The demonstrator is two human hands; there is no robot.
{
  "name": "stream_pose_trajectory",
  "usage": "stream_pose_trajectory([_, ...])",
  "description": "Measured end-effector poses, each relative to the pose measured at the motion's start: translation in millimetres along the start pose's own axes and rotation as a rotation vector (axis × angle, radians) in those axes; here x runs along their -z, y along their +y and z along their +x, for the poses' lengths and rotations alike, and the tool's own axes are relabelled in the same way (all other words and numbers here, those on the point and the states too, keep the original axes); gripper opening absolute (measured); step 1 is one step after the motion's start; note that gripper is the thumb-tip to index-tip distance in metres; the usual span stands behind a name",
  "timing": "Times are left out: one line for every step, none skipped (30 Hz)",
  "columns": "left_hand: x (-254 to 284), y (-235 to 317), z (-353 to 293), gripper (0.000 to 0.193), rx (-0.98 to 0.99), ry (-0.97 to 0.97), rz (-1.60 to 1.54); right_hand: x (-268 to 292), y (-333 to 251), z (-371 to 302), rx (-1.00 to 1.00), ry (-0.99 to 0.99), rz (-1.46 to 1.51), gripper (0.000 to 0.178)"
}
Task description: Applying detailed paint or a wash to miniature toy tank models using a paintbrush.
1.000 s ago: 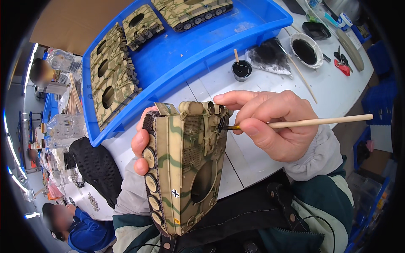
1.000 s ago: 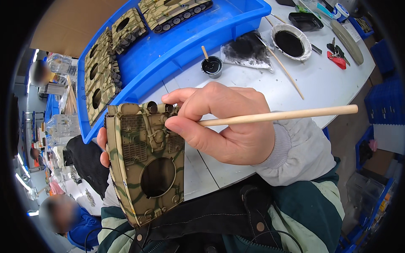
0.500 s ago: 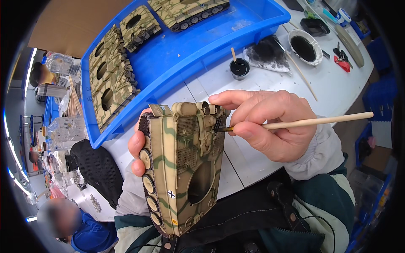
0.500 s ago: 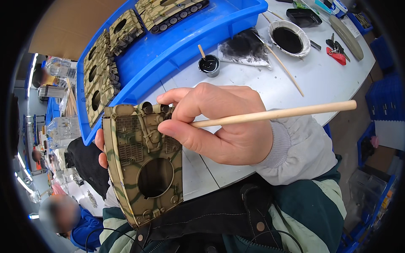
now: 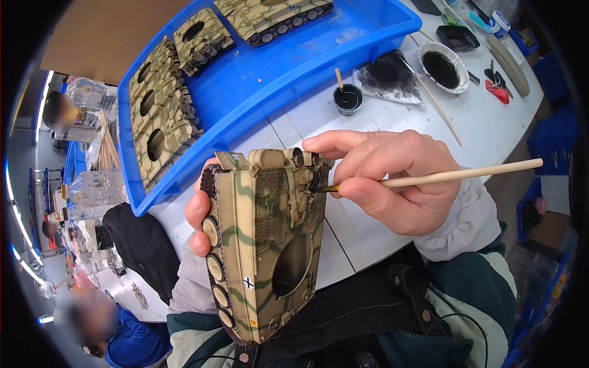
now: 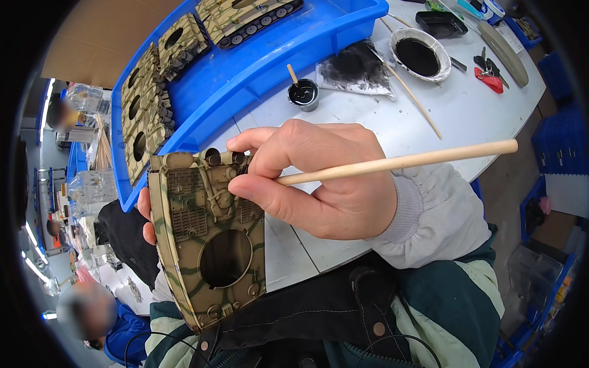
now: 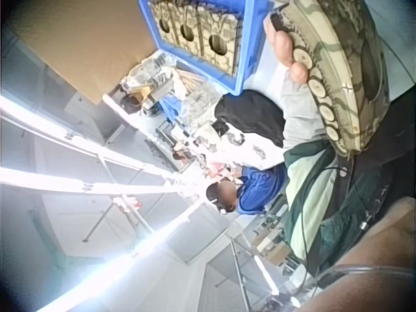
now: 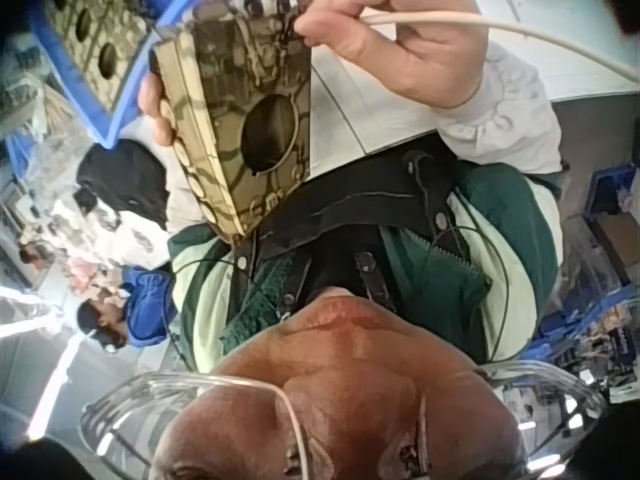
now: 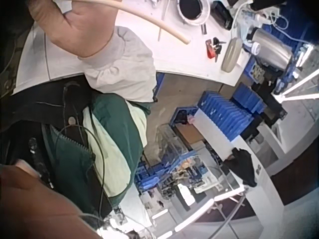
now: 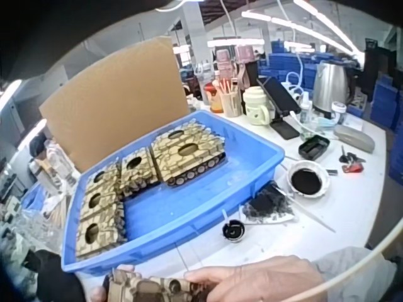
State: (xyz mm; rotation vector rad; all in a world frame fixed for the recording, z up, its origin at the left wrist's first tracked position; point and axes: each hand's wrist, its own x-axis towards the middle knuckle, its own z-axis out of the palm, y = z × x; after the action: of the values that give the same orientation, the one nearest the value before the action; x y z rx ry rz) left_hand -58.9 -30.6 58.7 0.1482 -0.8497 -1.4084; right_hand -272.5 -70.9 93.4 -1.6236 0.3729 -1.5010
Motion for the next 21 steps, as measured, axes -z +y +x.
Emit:
stream_pose_trajectory([0,-1,0,0.067,0.004,-0.016,-0.026,0,0,0,-0.006,0.004,0.003,0.010])
stream_pose_trajectory([-1,-1,0,0.067,0.004,-0.016,-0.026,0,-1,0,-0.006,0.004,0.003,0.010])
stream_pose_trajectory([-1,-1,0,0.068,0.005,-0.012,-0.036,0,-1,0,-0.008,0.004,0.000,0.010])
stream_pose_trajectory([-2,-1,-1,0.069,0.006,-0.008,-0.046,1,-2,0,-0.009,0.004,-0.003,0.010])
stream_pose_trajectory([-1,-1,1,0.069,0.005,-0.007,-0.045,2,-3,1,-0.009,0.004,-0.002,0.010])
stream_pose_trajectory([0,-1,5,0.070,0.022,-0.054,-0.068,6,-4,2,-0.016,-0.079,-0.005,0.007])
stream_pose_trajectory([0,0,7,0.071,0.038,-0.101,-0.091,8,-5,3,-0.022,-0.162,-0.008,0.006])
stream_pose_trajectory([-1,-1,6,0.071,0.039,-0.101,-0.091,9,-5,3,-0.022,-0.162,-0.008,0.006])
stream_pose_trajectory([-4,-1,4,0.072,0.023,-0.046,-0.080,10,-4,3,-0.019,-0.168,-0.013,0.006])
stream_pose_trajectory([-5,-1,3,0.073,0.007,0.009,-0.068,10,-4,3,-0.015,-0.174,-0.017,0.007])
stream_pose_trajectory([-5,-1,4,0.073,0.008,0.009,-0.069,7,-3,2,-0.016,-0.174,-0.018,0.007])
stream_pose_trajectory([-5,0,5,0.073,0.049,0.009,-0.085,2,-2,0,-0.010,-0.075,-0.015,0.008])
stream_pose_trajectory([-5,1,6,0.074,0.090,0.009,-0.101,0,-1,-1,-0.003,0.024,-0.012,0.010])
stream_pose_trajectory([-7,2,6,0.074,0.089,0.009,-0.101,-1,-1,-1,-0.003,0.024,-0.011,0.010])
stream_pose_trajectory([-9,2,6,0.074,0.091,0.027,-0.101,-1,-1,0,-0.003,0.023,-0.010,0.010])
stream_pose_trajectory([-9,2,5,0.075,0.094,0.045,-0.101,-1,-1,0,-0.003,0.023,-0.008,0.010])
stream_pose_trajectory([-9,2,4,0.075,0.094,0.045,-0.101,-1,-1,0,-0.004,0.023,-0.008,0.010])
stream_pose_trajectory([-8,3,4,0.074,0.110,0.062,-0.090,0,-1,0,-0.006,0.020,-0.002,0.010])
stream_pose_trajectory([-7,4,3,0.074,0.127,0.079,-0.078,0,-1,0,-0.008,0.018,0.003,0.010])
stream_pose_trajectory([-3,6,1,0.074,0.127,0.079,-0.078,0,-2,0,-0.007,0.018,0.004,0.010])
stream_pose_trajectory([4,7,-1,0.063,0.097,0.030,0.005,0,-2,0,-0.007,0.021,0.005,0.010])
